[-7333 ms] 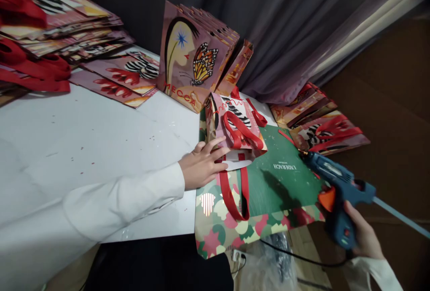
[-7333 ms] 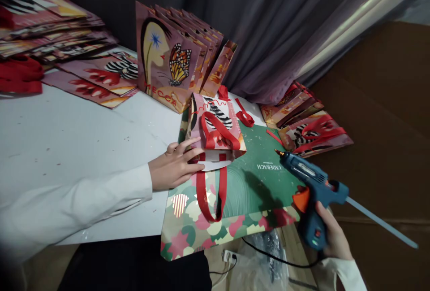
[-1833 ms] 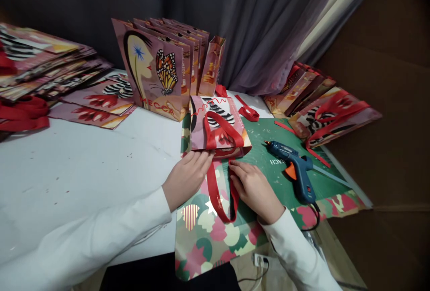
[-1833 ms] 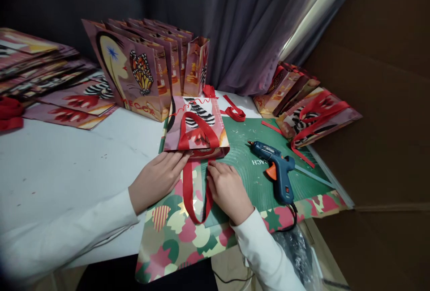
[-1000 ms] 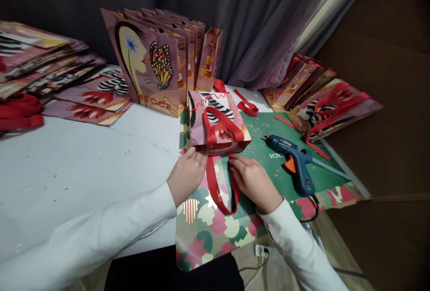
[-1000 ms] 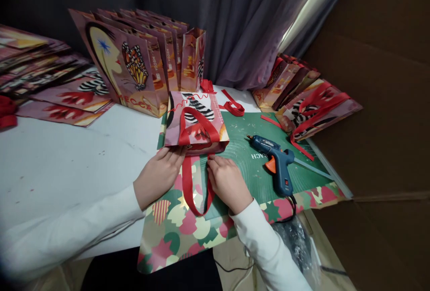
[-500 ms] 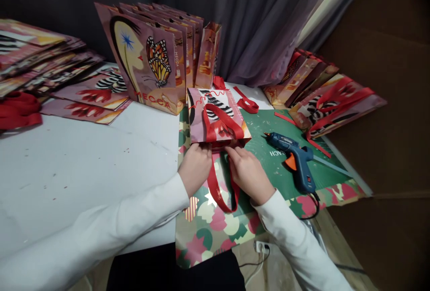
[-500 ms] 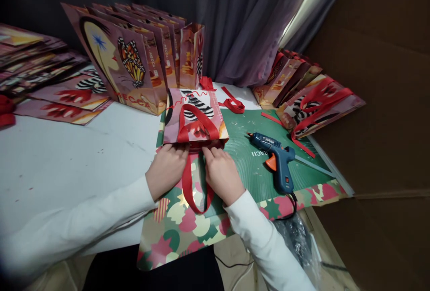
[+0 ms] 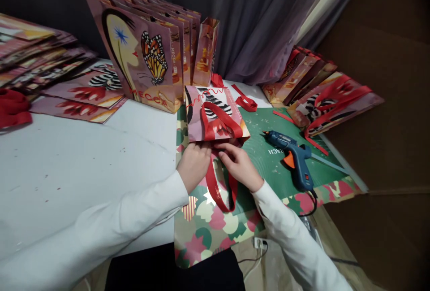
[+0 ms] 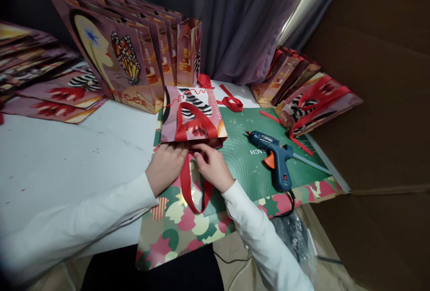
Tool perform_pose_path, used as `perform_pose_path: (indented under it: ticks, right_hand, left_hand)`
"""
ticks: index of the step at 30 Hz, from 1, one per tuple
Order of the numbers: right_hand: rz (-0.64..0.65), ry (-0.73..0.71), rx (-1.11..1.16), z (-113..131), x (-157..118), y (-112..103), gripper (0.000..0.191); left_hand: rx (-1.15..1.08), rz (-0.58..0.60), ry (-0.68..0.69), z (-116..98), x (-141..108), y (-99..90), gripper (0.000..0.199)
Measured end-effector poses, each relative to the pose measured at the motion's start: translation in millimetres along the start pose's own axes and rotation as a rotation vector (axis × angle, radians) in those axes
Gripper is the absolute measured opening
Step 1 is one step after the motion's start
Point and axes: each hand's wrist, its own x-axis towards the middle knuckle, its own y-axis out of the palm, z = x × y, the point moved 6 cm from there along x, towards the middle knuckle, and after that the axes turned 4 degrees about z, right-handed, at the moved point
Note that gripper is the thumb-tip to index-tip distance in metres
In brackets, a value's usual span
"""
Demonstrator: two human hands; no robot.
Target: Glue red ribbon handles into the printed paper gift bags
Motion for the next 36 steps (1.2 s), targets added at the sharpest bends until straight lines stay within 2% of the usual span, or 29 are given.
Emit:
perform_pose_path:
  ticks: [2, 6, 8, 11, 14, 16, 18, 21, 23, 25, 26, 28, 30, 32, 33, 34, 36]
  right_hand:
    - [-0.019, 0.047, 0.373, -4, -13, -10, 0.013]
    - [-0.028, 0.154, 0.889, -3, -43, -24, 0.027]
    - [-0.019, 0.166, 1.038, -1, -56, -31, 0.035]
    - [-0.052, 0.186, 1.083, -2, -75, -41, 0.040]
    - [-0.105, 0.219, 1.010, -5, -96, -51, 0.034]
    - [-0.100, 0.226, 0.874, -4, -111, -57, 0.042]
    - [-0.072, 0.219, 0.687, -1, -124, -62, 0.057]
    - [-0.026, 0.206, 0.510, 6, -141, -65, 0.070]
    - [0.003, 0.196, 0.509, 12, -152, -62, 0.073]
    - [0.050, 0.176, 0.588, 16, -162, -53, 0.075]
    - [0.074, 0.171, 0.641, 16, -167, -48, 0.076]
    - [0.105, 0.177, 0.711, 9, -182, -41, 0.072]
    - [0.117, 0.199, 0.675, -7, -202, -42, 0.062]
    - [0.129, 0.230, 0.497, -24, -226, -53, 0.048]
    - [0.105, 0.248, 0.349, -30, -238, -61, 0.043]
    - [0.017, 0.266, 0.170, -34, -249, -72, 0.039]
    - [-0.328, 0.280, -0.155, -27, -271, -96, 0.042]
  left_hand:
    - [0.015, 0.002, 0.000, 0, -1, 0.7, 0.027]
    - [0.041, 0.003, -0.018, 0, -3, -0.7, 0.027]
    - [0.045, -0.001, -0.030, 0, -4, -3.0, 0.026]
    - [0.053, -0.012, -0.041, -3, -5, -7.4, 0.026]
    - [0.009, -0.052, 0.006, -11, -11, -15.2, 0.028]
    - [-0.134, -0.093, 0.084, -23, -18, -25.1, 0.032]
    - [-0.403, -0.123, 0.137, -34, -26, -40.0, 0.033]
    - [-0.973, -0.097, 0.126, -53, -34, -64.0, 0.038]
    - [-1.313, -0.043, 0.146, -72, -36, -77.9, 0.038]
    - [-1.484, 0.001, 0.199, -93, -35, -88.7, 0.037]
    - [-1.485, -0.006, 0.226, -103, -34, -92.6, 0.031]
    - [-1.348, -0.076, 0.296, -120, -36, -97.1, 0.017]
    - [-1.122, -0.177, 0.380, -136, -43, -97.0, 0.033]
    - [-0.992, -0.207, 0.404, -149, -51, -89.9, 0.042]
    - [-1.028, -0.189, 0.353, -153, -53, -84.3, 0.045]
    - [-1.138, -0.149, 0.268, -155, -54, -77.8, 0.047]
    - [-1.498, -0.027, 0.064, -164, -56, -63.9, 0.054]
